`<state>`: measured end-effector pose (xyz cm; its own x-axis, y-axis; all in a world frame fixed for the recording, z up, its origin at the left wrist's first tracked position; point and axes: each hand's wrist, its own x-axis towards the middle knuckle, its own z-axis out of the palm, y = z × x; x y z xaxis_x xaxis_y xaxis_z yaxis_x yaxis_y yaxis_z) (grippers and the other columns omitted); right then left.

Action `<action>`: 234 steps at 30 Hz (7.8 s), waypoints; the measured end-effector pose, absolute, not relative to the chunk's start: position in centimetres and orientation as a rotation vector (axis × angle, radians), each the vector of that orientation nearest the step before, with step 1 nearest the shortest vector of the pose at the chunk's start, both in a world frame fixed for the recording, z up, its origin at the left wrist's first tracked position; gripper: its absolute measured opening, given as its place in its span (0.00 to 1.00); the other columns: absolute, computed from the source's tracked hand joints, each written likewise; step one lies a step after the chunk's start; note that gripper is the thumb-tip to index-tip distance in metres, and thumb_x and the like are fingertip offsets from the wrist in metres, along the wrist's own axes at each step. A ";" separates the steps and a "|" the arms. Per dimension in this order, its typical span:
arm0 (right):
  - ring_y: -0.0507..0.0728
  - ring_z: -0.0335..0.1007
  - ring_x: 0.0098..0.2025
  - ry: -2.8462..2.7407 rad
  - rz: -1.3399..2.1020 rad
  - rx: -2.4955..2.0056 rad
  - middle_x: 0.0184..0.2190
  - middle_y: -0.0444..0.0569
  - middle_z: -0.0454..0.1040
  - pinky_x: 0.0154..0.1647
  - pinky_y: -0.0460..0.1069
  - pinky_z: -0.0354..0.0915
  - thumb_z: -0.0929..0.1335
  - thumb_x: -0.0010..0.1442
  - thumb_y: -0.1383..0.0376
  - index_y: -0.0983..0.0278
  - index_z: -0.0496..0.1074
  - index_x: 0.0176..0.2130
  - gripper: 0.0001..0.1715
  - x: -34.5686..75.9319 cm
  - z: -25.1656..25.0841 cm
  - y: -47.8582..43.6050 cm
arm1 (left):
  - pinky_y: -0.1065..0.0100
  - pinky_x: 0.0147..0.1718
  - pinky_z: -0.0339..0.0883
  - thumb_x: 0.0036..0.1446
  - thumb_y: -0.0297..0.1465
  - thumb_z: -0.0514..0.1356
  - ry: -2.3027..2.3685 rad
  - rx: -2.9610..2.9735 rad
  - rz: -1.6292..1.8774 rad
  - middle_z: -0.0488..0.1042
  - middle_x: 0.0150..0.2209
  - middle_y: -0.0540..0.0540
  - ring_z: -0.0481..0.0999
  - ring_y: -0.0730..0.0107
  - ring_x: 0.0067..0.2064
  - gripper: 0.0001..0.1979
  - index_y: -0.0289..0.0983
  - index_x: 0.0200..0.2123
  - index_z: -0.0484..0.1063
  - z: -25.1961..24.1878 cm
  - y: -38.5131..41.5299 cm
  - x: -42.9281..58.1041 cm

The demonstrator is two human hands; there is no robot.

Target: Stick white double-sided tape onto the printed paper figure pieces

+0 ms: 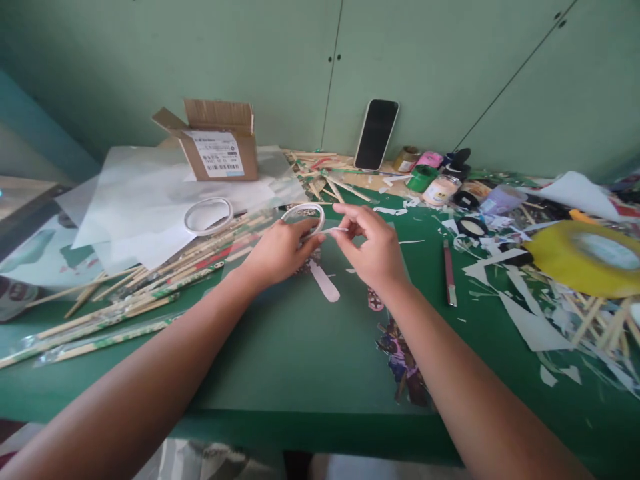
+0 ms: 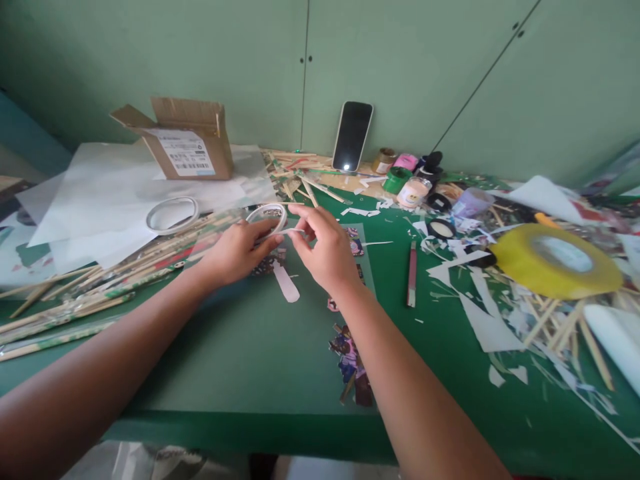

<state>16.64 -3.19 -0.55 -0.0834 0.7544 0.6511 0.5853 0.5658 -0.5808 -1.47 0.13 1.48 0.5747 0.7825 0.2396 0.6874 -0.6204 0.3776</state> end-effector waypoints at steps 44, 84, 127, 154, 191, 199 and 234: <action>0.53 0.69 0.27 -1.474 0.725 -1.463 0.27 0.43 0.74 0.28 0.50 0.65 0.72 0.53 0.62 0.61 0.70 0.48 0.22 20.4 0.9 -5.3 | 0.66 0.42 0.66 0.57 0.28 0.58 0.935 2.773 0.358 0.78 0.42 0.46 0.75 0.64 0.42 0.12 0.41 0.42 0.77 2.4 0.3 -2.7; 0.53 0.65 0.31 -2.085 0.877 -1.641 0.28 0.39 0.65 0.35 0.49 0.60 0.61 0.61 0.66 0.57 0.54 0.42 0.10 18.7 0.4 -5.0 | 0.57 0.49 0.75 0.60 0.25 0.49 1.130 3.236 0.033 0.69 0.57 0.24 0.74 0.45 0.56 0.25 0.20 0.58 0.68 -0.3 -11.2 2.9; 0.57 0.70 0.33 -2.038 0.547 -2.028 0.30 0.46 0.73 0.30 0.49 0.57 0.68 0.58 0.58 0.59 0.64 0.42 0.14 18.4 1.3 -5.4 | 0.60 0.38 0.76 0.59 0.25 0.51 1.160 3.156 0.055 0.74 0.51 0.27 0.77 0.49 0.47 0.20 0.26 0.53 0.72 0.3 -10.3 2.8; 0.55 0.67 0.25 -1.914 0.630 -1.928 0.25 0.46 0.74 0.26 0.49 0.56 0.62 0.65 0.60 0.61 0.68 0.42 0.09 18.8 0.8 -5.3 | 0.58 0.44 0.68 0.59 0.27 0.54 1.426 2.856 0.208 0.75 0.44 0.42 0.75 0.57 0.44 0.15 0.38 0.48 0.73 4.1 -1.0 -0.7; 0.53 0.70 0.32 -1.719 0.355 -1.301 0.34 0.47 0.75 0.36 0.50 0.66 0.68 0.59 0.63 0.62 0.74 0.34 0.05 17.6 0.0 -5.2 | 0.67 0.36 0.64 0.66 0.31 0.50 1.163 2.652 0.428 0.75 0.28 0.46 0.73 0.67 0.30 0.12 0.35 0.37 0.72 2.2 -1.3 0.6; 0.51 0.62 0.23 -1.207 0.721 -1.320 0.22 0.43 0.68 0.26 0.48 0.61 0.68 0.58 0.52 0.61 0.73 0.32 0.15 17.6 -0.6 -4.6 | 0.68 0.31 0.65 0.67 0.34 0.49 1.277 2.604 0.580 0.77 0.27 0.47 0.74 0.68 0.28 0.16 0.37 0.38 0.75 2.6 -1.6 0.6; 0.59 0.71 0.45 -1.660 0.339 -1.407 0.40 0.51 0.74 0.37 0.52 0.65 0.69 0.56 0.59 0.61 0.75 0.29 0.09 19.8 1.5 -5.4 | 0.62 0.41 0.59 0.61 0.33 0.53 0.883 2.516 0.514 0.74 0.36 0.45 0.71 0.66 0.39 0.10 0.35 0.32 0.71 1.7 -0.1 -0.1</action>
